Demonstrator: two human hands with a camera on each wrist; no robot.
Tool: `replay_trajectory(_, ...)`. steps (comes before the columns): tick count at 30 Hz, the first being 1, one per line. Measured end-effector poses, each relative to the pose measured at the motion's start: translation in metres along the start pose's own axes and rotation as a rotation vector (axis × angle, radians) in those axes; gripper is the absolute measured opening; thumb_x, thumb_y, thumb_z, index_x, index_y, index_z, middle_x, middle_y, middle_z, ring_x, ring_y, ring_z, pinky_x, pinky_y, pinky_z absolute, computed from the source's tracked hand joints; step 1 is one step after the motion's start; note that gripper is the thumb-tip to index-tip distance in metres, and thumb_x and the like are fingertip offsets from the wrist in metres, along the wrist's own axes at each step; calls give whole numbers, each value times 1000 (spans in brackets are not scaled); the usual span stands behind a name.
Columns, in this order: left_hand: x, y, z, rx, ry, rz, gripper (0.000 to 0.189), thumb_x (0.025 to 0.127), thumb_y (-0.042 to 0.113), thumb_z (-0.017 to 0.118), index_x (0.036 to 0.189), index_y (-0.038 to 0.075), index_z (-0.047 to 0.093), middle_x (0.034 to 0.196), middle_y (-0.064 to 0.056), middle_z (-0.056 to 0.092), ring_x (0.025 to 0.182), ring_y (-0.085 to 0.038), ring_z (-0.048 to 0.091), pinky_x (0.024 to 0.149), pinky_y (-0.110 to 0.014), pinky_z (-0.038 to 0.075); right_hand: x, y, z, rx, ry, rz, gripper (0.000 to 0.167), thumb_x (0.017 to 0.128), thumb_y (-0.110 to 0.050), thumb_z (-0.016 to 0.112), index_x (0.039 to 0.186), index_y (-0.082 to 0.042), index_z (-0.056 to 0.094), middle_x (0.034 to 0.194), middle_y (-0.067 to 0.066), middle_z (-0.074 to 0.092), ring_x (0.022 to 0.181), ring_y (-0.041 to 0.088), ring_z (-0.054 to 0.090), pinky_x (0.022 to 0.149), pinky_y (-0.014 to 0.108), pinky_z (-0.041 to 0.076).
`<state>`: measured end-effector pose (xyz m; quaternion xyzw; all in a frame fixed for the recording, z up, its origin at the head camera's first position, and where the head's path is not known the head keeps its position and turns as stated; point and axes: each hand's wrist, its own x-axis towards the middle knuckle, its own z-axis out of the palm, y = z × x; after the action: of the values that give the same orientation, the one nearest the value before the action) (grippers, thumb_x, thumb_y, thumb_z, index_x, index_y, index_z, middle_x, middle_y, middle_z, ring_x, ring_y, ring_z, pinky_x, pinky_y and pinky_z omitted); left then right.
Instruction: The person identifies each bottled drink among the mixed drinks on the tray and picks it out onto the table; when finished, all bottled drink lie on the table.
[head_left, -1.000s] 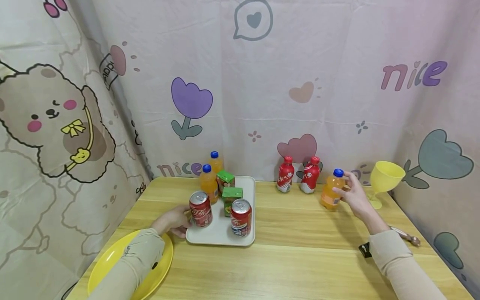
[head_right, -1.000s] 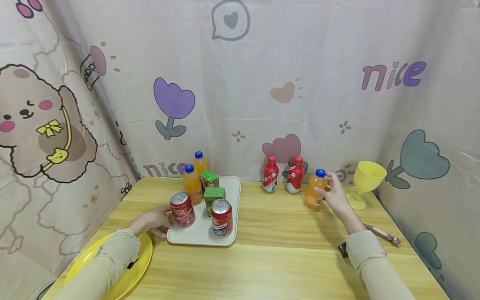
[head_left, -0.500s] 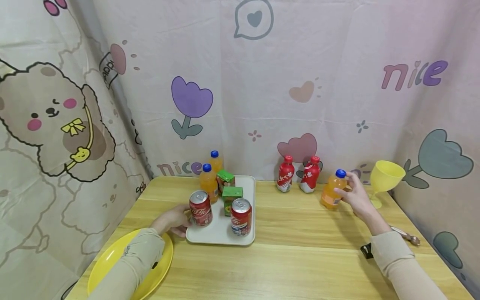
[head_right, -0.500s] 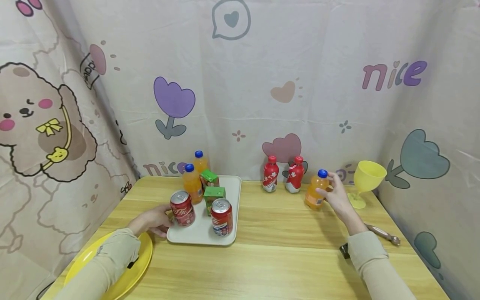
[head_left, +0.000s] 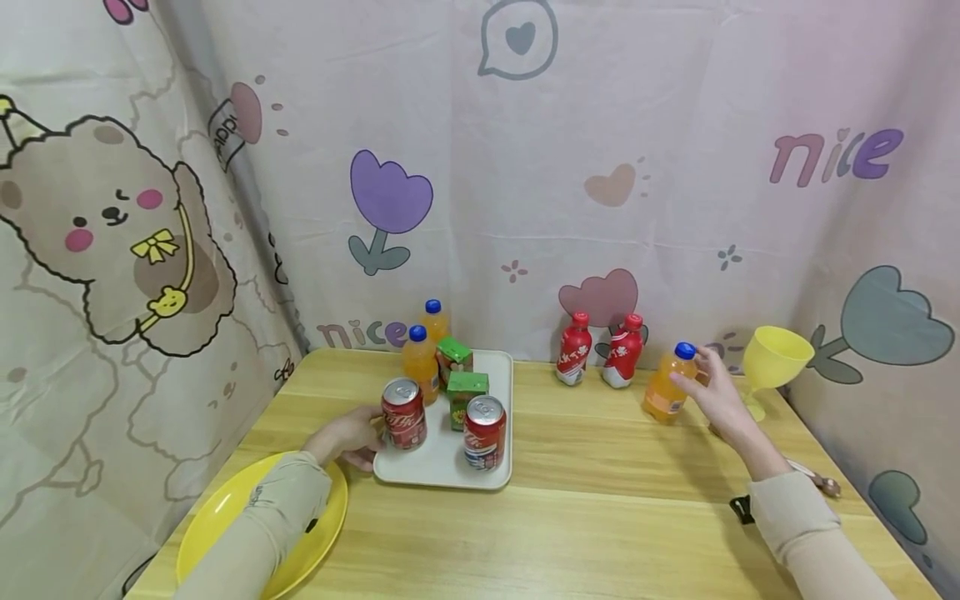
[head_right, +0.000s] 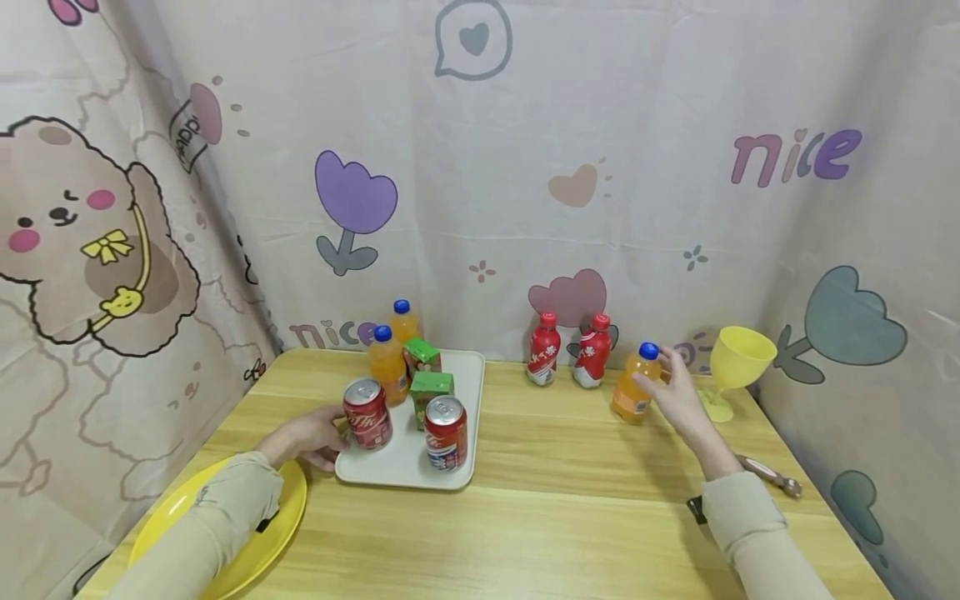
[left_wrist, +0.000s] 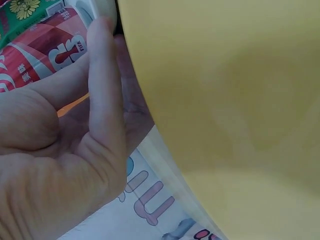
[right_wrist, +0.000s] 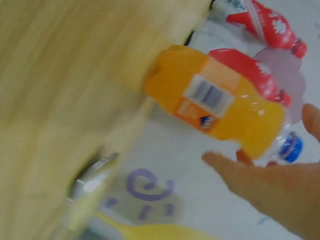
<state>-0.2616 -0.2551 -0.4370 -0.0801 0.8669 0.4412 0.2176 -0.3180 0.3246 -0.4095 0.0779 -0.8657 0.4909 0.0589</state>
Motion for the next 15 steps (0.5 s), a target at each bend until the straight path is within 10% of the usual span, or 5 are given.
replay_trajectory(8,-1,0,0,6,-3,1,77,99,-7,57,166,1,21,112,-24,66,74,-22,67,59,-28,65,-12,-41,25,-293,346,-302,65,106,-25,64,161,-4,37,160,32,36,135,53,42,107,75,41)
replay_trajectory(15,0,0,0,15,-7,13,75,100,-6,56,166,3,21,107,-22,66,74,-21,67,59,-28,65,-20,-62,69,-496,283,-642,76,93,-12,77,161,-10,41,162,26,40,149,50,37,119,73,37)
